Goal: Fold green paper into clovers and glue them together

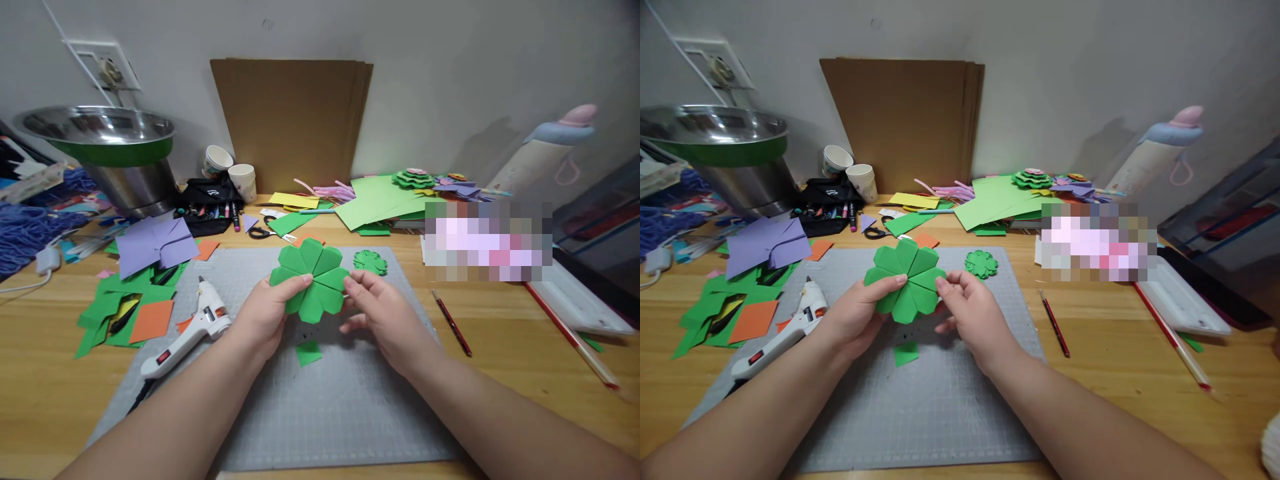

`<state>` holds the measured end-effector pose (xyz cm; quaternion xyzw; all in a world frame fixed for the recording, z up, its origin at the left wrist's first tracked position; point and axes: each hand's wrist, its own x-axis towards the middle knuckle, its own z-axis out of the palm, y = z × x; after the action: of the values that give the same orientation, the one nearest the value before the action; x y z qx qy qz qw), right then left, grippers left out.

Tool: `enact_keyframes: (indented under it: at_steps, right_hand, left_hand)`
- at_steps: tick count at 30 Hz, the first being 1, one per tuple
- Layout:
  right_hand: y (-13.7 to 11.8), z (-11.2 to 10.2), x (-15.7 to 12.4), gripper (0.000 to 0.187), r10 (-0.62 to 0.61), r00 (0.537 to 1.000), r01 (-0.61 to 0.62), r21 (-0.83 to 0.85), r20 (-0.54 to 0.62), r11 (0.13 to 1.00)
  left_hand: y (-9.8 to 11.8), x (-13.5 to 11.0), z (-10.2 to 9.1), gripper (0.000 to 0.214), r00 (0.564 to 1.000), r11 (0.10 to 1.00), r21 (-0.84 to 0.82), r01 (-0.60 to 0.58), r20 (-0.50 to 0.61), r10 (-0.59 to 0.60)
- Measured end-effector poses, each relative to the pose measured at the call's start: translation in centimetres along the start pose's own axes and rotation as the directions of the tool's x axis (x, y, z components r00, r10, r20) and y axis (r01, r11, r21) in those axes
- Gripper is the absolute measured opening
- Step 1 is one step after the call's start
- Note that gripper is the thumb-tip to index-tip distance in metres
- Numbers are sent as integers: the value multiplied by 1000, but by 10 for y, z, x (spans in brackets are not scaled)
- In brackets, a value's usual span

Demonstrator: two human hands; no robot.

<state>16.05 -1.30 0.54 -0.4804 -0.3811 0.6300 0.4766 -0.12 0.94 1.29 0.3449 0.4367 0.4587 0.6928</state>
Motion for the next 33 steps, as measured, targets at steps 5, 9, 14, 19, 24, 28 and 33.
enact_keyframes:
  at_steps: [5,9,14,19,24,28,33]
  right_hand:
    - [-1,-5,6,29,-72,997,69,-136,-21,988]
    - [-2,-5,6,31,-67,997,66,-45,-29,997]
    - [-3,-4,5,32,-47,998,46,-23,-40,999]
    - [-3,-4,5,32,-78,995,78,-4,-64,997]
    - [-4,-5,5,29,-57,998,58,26,-35,998]
    - [-4,-5,5,29,-18,999,17,20,27,1000]
    - [-3,-5,4,28,11,999,-11,-15,48,1000]
  left_hand:
    - [1,-2,1,22,1000,997,73,-16,5,16]
    - [0,-2,1,21,1000,998,61,-17,18,16]
    - [0,0,-1,23,999,998,66,-17,35,14]
    - [0,1,-2,22,998,998,57,-12,56,9]
    - [1,-1,-2,23,995,998,65,-26,95,20]
    - [3,-2,-2,22,997,998,62,-15,77,10]
    - [3,-2,-3,25,999,996,88,-5,52,0]
